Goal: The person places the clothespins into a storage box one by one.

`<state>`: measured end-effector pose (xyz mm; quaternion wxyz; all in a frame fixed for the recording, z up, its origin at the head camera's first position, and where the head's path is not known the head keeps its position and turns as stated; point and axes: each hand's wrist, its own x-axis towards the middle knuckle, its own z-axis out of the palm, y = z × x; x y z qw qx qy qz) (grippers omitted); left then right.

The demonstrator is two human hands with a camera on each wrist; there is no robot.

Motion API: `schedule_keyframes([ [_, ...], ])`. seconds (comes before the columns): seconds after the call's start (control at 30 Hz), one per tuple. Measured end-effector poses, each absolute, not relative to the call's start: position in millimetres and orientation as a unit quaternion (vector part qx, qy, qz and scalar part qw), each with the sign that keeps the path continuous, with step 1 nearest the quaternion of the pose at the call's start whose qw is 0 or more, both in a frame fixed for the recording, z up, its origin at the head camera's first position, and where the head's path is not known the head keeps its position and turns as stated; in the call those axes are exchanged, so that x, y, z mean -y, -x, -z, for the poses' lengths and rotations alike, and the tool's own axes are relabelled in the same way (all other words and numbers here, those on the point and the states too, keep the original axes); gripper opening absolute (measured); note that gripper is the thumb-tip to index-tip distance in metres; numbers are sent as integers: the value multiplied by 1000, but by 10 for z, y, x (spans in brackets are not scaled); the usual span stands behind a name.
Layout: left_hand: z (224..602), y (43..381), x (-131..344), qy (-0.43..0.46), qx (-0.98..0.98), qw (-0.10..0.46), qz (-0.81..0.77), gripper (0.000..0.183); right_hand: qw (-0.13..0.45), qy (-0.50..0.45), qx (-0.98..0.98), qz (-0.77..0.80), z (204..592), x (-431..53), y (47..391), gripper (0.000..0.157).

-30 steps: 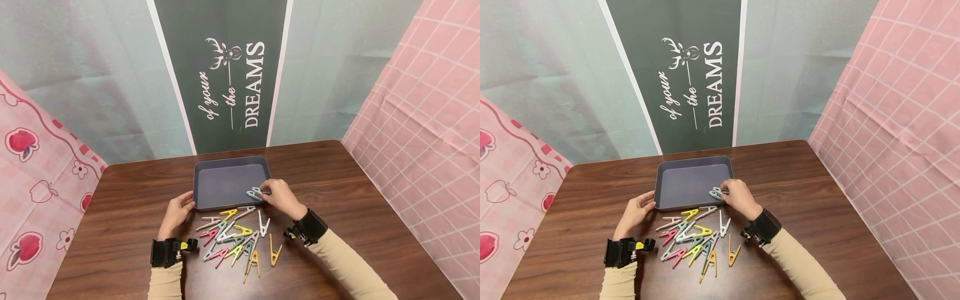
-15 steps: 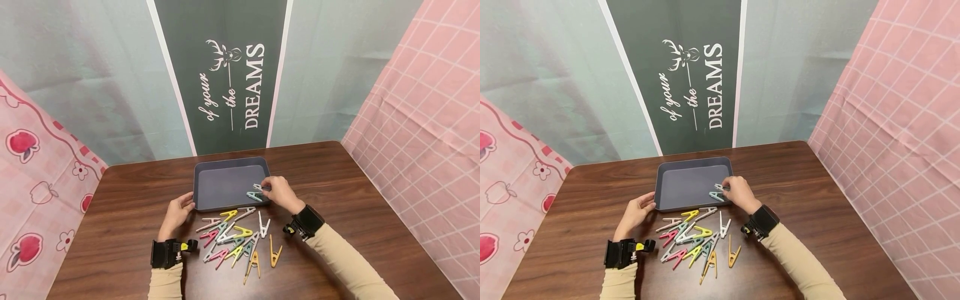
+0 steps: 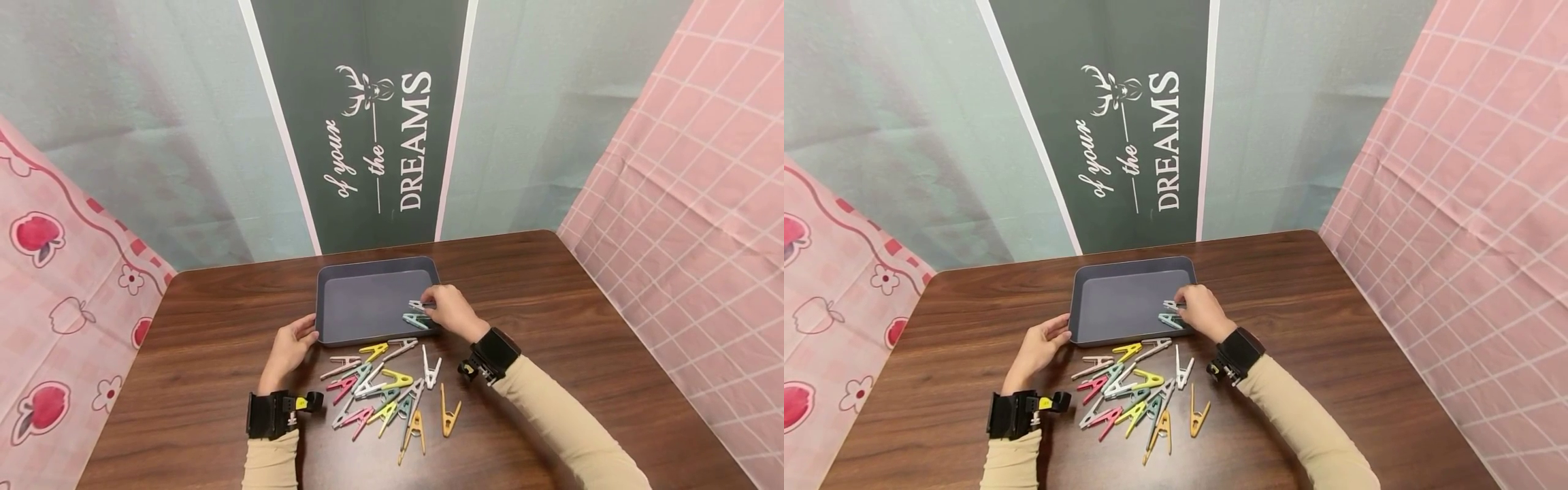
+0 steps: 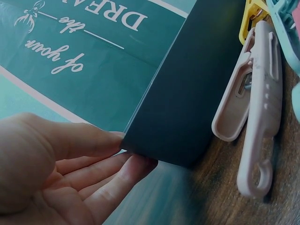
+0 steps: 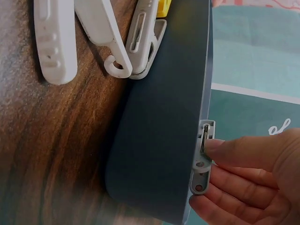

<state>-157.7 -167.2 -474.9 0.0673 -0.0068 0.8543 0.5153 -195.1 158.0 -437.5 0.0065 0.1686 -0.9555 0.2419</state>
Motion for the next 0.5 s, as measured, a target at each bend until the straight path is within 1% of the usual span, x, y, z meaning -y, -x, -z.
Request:
schedule_keyframes([
  [0.17, 4754, 1571, 1677, 9, -856, 71, -513, 45, -3, -178, 955, -237, 4429, -1558, 2015, 15],
  [0.27, 4775, 1574, 1684, 1, -852, 62, -519, 44, -11, -176, 957, -232, 4474, -1546, 2052, 15],
  [0.33, 4804, 1577, 1694, -13, -851, 44, -523, 43, -15, -175, 957, -230, 4496, -1539, 2073, 15],
  [0.5, 4798, 1585, 1692, -2, -853, 55, -519, 44, -16, -169, 961, -220, 4534, -1521, 2112, 15],
])
